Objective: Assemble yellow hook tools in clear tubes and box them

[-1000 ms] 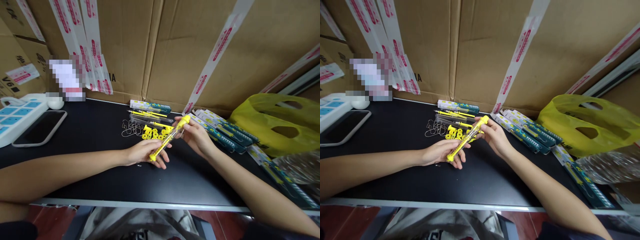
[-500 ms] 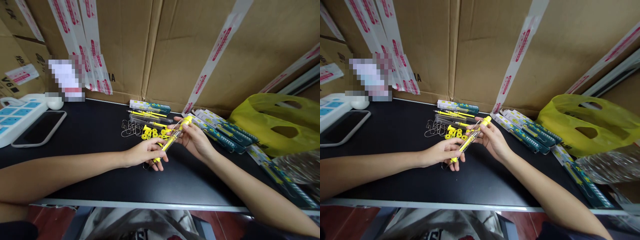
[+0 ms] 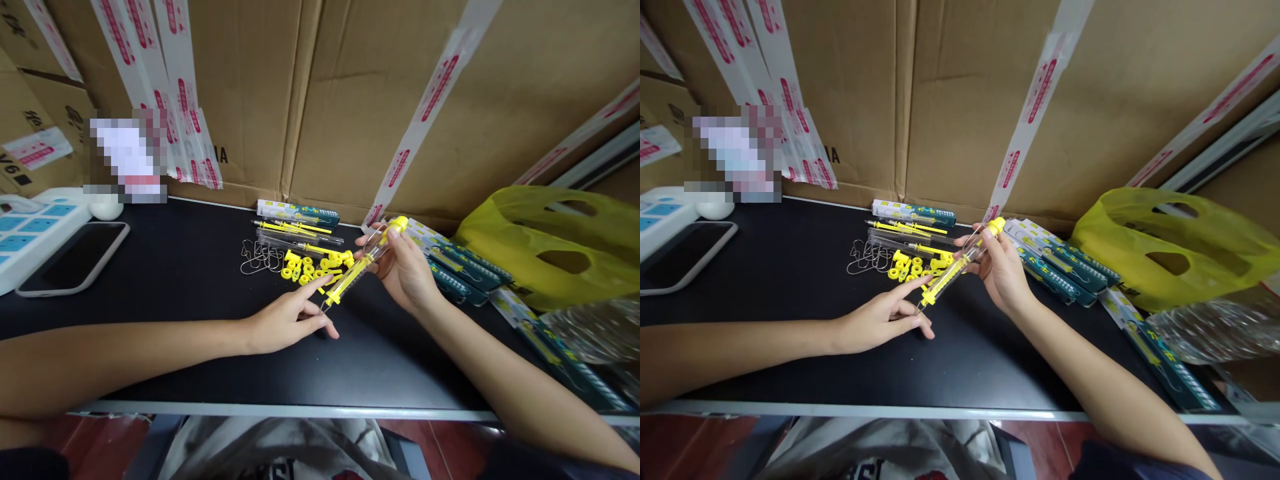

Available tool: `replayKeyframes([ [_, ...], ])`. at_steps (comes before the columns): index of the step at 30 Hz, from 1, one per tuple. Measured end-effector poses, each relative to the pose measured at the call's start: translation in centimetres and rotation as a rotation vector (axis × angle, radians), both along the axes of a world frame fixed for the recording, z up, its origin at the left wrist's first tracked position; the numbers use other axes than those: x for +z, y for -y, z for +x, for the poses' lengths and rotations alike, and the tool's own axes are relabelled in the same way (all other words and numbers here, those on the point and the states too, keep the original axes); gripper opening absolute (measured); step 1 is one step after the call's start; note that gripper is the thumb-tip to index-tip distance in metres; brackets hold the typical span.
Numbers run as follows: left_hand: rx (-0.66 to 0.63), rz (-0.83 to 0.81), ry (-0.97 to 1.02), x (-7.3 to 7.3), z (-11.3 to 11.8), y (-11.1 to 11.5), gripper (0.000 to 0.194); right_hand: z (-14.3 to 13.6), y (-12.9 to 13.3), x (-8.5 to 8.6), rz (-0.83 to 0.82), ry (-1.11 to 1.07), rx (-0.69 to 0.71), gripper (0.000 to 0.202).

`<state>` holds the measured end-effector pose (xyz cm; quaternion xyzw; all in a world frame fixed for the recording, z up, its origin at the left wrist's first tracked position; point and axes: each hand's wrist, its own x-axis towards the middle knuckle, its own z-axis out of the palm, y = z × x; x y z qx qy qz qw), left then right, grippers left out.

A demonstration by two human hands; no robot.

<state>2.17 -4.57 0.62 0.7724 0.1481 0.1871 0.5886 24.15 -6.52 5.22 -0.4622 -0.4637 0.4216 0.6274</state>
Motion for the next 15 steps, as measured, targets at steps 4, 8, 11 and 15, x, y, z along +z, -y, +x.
replayKeyframes([
  [4,-0.042,0.109,-0.007,0.1,-0.1,0.0,0.064,1.4,-0.7,0.2,0.040,0.051,-0.045,0.031],
  [8,-0.114,0.099,-0.007,0.3,0.0,-0.3,0.062,2.7,-1.4,0.3,0.080,0.073,-0.087,0.031],
  [11,-0.098,0.014,0.008,0.5,0.1,-0.5,0.062,2.3,-1.3,0.2,0.067,0.030,-0.099,0.031],
  [15,-0.123,-0.027,0.020,0.6,0.0,-0.6,0.065,1.2,-0.9,0.0,-0.003,0.027,-0.039,0.034],
])
